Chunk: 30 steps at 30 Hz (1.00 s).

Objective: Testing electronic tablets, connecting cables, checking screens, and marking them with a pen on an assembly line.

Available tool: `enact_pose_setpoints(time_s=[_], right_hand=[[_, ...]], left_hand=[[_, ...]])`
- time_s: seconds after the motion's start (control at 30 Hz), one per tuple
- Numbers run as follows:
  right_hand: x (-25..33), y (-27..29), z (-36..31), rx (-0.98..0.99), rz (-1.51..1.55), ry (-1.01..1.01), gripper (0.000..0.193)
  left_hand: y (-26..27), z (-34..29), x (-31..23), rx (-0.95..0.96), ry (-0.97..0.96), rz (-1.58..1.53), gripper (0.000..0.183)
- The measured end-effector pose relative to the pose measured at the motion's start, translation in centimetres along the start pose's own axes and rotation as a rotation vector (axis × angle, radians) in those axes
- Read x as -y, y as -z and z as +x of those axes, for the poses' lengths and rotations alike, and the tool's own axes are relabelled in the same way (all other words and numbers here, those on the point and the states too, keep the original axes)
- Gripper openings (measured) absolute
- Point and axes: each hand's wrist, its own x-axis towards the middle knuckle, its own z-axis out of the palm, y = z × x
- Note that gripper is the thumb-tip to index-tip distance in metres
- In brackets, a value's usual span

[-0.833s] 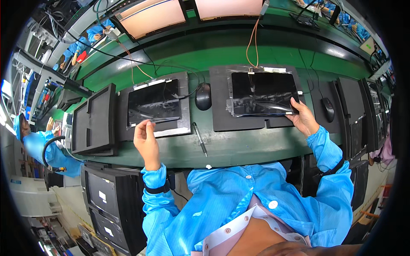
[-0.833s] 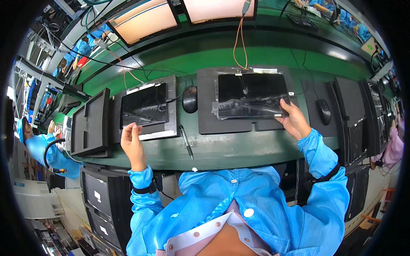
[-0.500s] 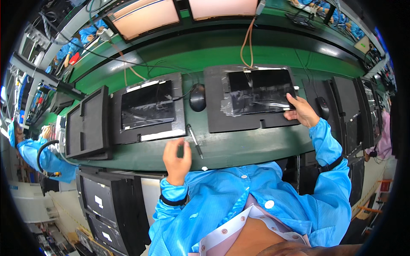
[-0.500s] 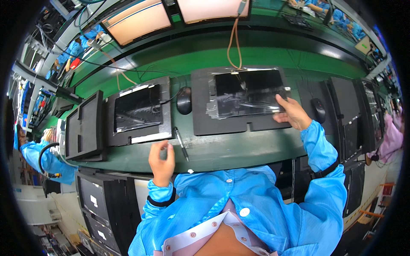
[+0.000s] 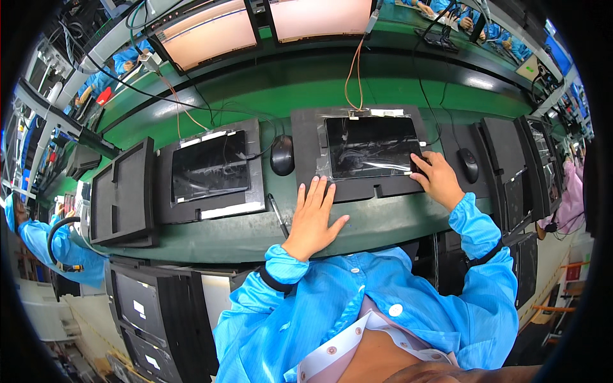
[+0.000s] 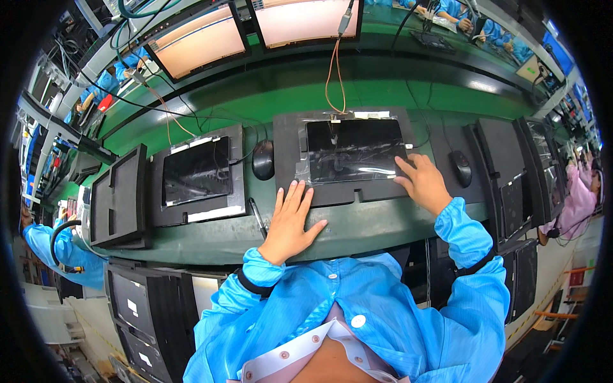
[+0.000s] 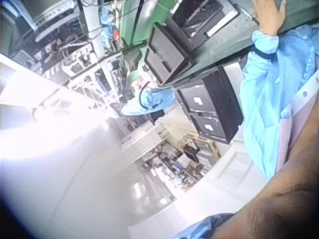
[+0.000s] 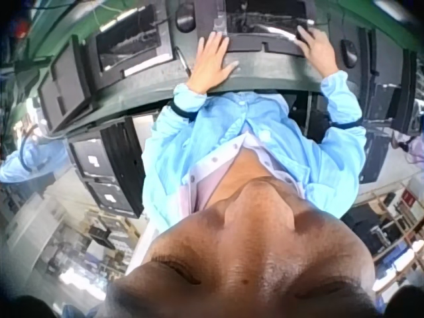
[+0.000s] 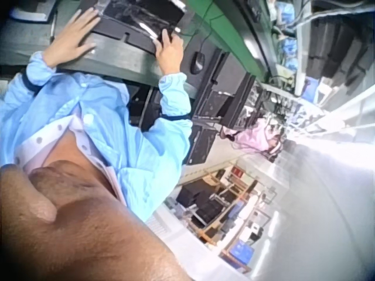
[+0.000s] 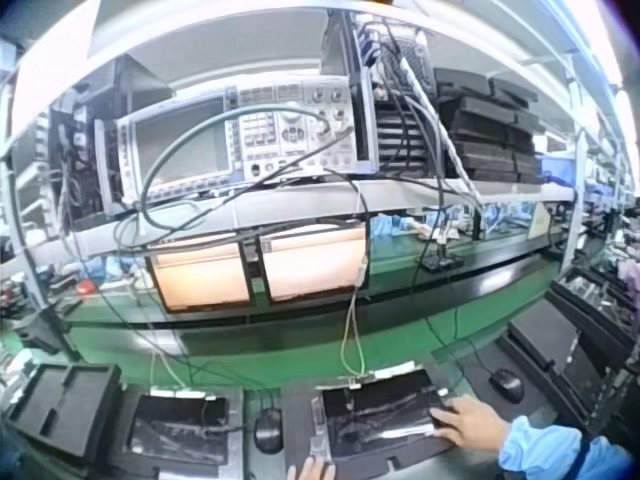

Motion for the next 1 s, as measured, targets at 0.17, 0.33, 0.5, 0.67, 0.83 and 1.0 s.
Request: enact_pose_setpoints(time_s=[0.17,0.33,0.5,0.67,0.83,1.0], right_hand=[[-0.7,-0.4,-0.3,-0.032,-0.023,0.06,0.045],[-0.1,0.5,0.2,-0.012,-0.061,0.098,0.046],[6.5,2.7,2.6,0.05,-0.355,0.089,0.054],[22.0,-3.8,6.3,-0.009,0.471,0.396,0.029],[31.4,-9.5,7.9,0.259,0.026,0.403,0.043],[30.5,-6.7,8.5,0.759,0.306,0.316,0.029]], left_hand=[[-1.0,0.1,0.2,0.007,-0.039,0.103,0.083],[-1.3,-0.2,0.7,-0.001,-0.056,0.049,0.083],[-0.1,-1.7,0.2,-0.192,-0.05,-0.198,0.053],[4.0,-9.0,0.2,-0.627,0.112,-0.295,0.027],[12.5,-22.0,0.7,-0.984,0.45,0.304,0.023],[22.2,-38.8,-3.3,-0.641,1.194,0.994,0.061]])
